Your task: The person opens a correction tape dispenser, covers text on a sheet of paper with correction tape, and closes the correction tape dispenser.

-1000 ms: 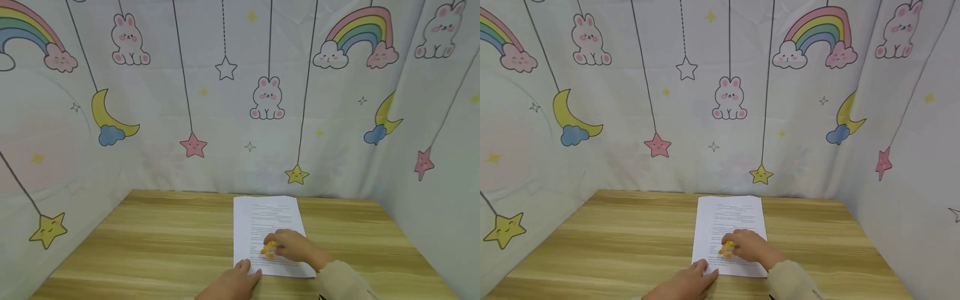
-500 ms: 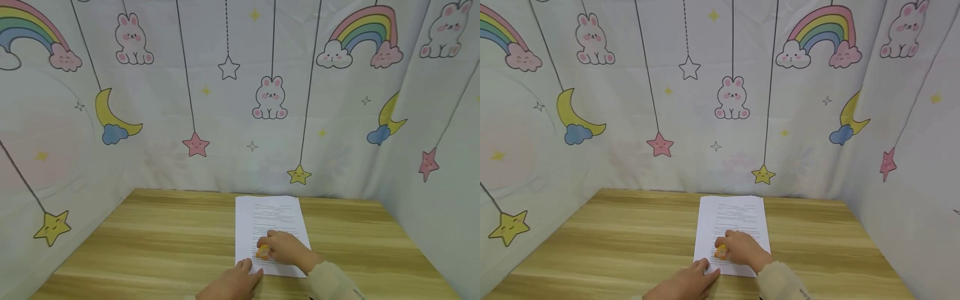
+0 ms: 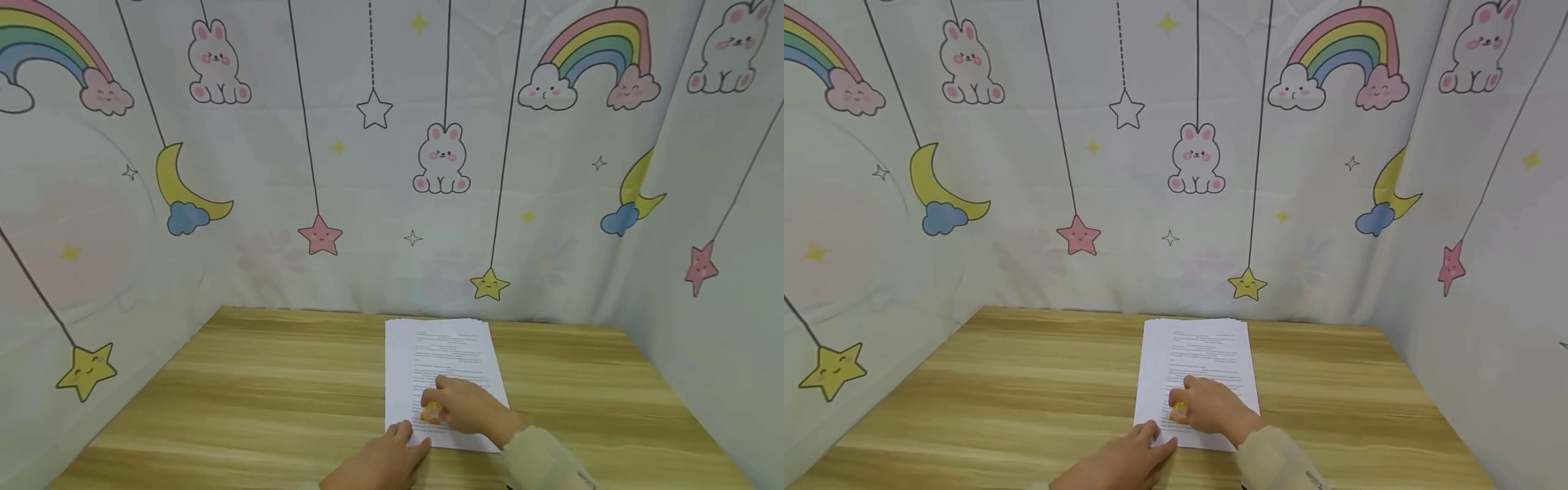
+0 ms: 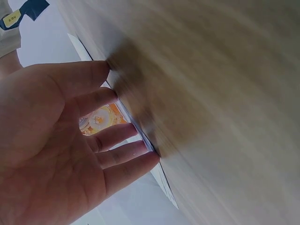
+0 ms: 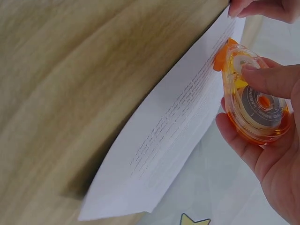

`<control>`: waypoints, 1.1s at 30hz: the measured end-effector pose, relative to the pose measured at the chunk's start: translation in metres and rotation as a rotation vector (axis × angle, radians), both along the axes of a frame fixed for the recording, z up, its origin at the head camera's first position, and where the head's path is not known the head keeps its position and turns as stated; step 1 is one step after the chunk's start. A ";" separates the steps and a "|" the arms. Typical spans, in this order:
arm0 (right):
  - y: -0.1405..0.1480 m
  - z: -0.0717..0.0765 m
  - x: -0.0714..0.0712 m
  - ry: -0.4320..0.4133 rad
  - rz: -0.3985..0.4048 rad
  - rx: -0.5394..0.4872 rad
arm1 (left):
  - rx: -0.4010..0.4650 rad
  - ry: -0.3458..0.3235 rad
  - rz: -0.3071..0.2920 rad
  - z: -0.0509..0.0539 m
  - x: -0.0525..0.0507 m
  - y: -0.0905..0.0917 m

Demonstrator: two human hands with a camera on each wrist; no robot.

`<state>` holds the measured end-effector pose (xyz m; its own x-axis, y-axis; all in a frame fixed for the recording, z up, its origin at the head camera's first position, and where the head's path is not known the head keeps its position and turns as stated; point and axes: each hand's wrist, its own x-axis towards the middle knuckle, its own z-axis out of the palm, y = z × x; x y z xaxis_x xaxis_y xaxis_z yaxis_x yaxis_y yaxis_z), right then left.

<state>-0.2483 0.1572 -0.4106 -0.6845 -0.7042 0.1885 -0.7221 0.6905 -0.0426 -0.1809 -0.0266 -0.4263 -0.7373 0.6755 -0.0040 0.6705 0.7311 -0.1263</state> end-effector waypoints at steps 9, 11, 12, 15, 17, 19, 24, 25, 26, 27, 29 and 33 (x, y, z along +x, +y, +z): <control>-0.007 0.005 0.001 0.091 0.049 0.138 | 0.010 -0.007 0.020 0.000 -0.001 0.000; -0.008 0.006 0.001 0.086 0.043 0.155 | 0.014 -0.010 0.021 0.000 -0.001 0.000; -0.007 0.006 0.001 0.081 0.039 0.161 | 0.017 -0.009 0.021 0.000 -0.001 0.000; -0.006 0.005 0.001 0.076 0.039 0.170 | 0.018 -0.009 0.015 -0.001 -0.001 0.000; -0.006 0.004 0.001 0.078 0.045 0.170 | 0.017 -0.022 0.017 -0.001 -0.002 0.000; -0.005 0.004 0.000 0.079 0.052 0.170 | 0.008 -0.056 0.033 -0.002 -0.003 0.001; -0.002 0.004 -0.001 0.077 0.062 0.176 | -0.011 -0.125 0.070 -0.004 -0.006 0.002; -0.002 0.004 -0.001 0.081 0.065 0.178 | -0.012 -0.127 0.072 -0.004 -0.006 0.002; -0.001 0.004 -0.001 0.082 0.067 0.177 | -0.014 -0.131 0.072 -0.003 -0.006 0.002; -0.001 0.004 -0.001 0.084 0.070 0.177 | -0.016 -0.131 0.072 -0.003 -0.006 0.002; 0.001 0.004 -0.001 0.089 0.070 0.178 | -0.016 -0.122 0.066 -0.002 -0.005 0.002; 0.003 0.005 0.000 0.081 0.063 0.179 | -0.015 -0.088 0.047 0.000 -0.004 0.001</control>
